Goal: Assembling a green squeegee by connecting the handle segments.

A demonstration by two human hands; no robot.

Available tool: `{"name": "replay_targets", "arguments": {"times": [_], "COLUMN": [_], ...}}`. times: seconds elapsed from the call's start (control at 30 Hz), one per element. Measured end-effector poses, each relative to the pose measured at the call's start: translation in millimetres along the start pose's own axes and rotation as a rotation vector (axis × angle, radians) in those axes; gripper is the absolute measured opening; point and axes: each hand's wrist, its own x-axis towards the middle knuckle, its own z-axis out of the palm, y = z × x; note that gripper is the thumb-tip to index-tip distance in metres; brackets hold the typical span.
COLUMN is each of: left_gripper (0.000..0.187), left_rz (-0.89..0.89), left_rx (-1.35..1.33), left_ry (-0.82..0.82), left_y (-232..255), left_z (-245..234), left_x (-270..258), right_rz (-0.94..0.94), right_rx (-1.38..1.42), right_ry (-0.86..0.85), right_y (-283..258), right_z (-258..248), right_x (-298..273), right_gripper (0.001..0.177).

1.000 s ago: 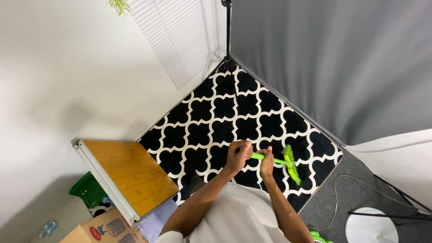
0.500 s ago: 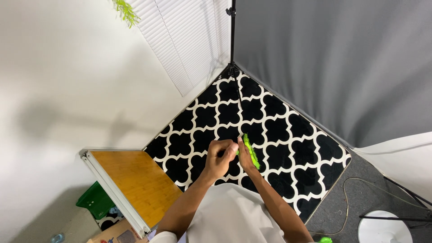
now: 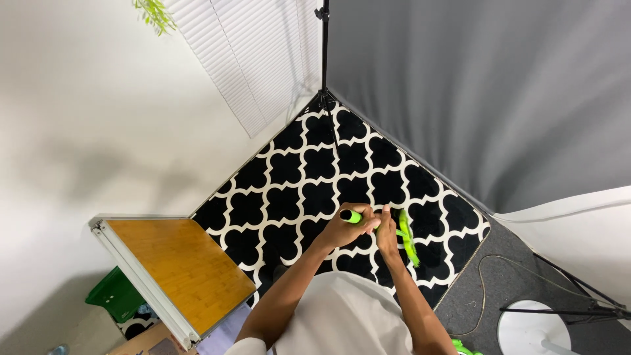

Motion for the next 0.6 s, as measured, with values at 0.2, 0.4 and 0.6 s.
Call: {"name": "replay_targets", "arguments": {"times": [0.2,0.4,0.6], "left_gripper": [0.039,0.042,0.038], "left_rz": [-0.217,-0.260,-0.251], "left_rx": [0.124,0.239,0.380], "left_ry": [0.032,0.095,0.250], "left_y": [-44.3,-17.3,53.2], "left_z": [-10.7,-29.8,-60.5], "left_x": [0.8,-7.7,-23.6], "right_rz": [-0.104,-0.309,-0.210], "right_rx": [-0.195,-0.385,-0.100], "right_ry": [0.046,-0.077,-0.356], "right_y": [71.7,102.1,75.6], "right_z": [-34.2,4.4,83.8], "right_x": [4.1,-5.2,27.5], "right_gripper": [0.062,0.052,0.043]}}
